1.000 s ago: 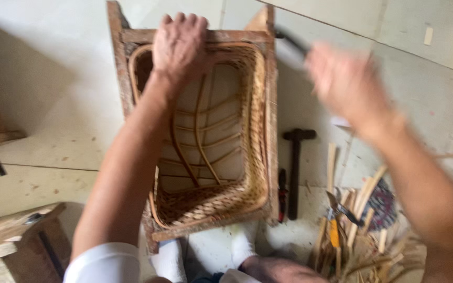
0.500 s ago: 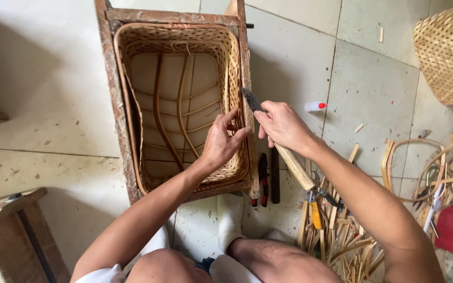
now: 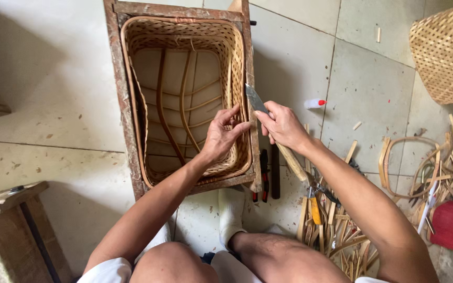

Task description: The person assembles a rectangular woven basket by applying glue to the rim, inserting curved bamboo strips, and tapping them into place with a hammer. They use pliers to adjust the rim and a knife to trim excess material, working on a tiled floor with tools and basket parts nearby.

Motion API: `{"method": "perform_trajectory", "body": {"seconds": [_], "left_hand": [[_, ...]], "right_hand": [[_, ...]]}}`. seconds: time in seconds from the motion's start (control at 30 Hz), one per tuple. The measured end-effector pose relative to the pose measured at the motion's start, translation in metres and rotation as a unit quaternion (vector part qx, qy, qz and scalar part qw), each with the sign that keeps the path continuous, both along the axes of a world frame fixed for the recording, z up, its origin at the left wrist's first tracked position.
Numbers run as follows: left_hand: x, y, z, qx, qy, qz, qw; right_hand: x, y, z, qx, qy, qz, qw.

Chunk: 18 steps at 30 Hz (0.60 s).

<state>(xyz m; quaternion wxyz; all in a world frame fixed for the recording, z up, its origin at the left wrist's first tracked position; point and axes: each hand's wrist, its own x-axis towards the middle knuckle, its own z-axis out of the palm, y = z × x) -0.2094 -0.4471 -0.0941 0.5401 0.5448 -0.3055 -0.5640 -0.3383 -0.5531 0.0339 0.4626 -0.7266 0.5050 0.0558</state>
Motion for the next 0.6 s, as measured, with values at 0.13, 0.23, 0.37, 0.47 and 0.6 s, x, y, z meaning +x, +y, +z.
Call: {"method": "perform_trajectory", "body": {"seconds": [0.13,0.23,0.37,0.47,0.6], "left_hand": [[-0.003,0.003,-0.005,-0.009,0.004,-0.025,1.0],[-0.004,0.003,-0.008,-0.001,-0.045,-0.067,0.997],[0.007,-0.002,0.001,-0.041,-0.069,-0.088,0.993],[0.03,0.003,0.022,0.045,-0.134,-0.196,0.97],[0.042,0.07,0.061,-0.091,-0.33,-0.199,0.918]], "right_hand": [[-0.004,0.01,0.021,-0.027,0.057,0.003,0.998],[-0.033,0.037,0.056,-0.126,0.079,0.025,0.988],[-0.06,0.093,0.071,0.066,0.15,-0.082,0.983],[-0.07,0.121,0.064,0.125,0.147,-0.092,0.977],[-0.076,0.134,0.059,0.108,0.108,-0.067,0.986]]}}
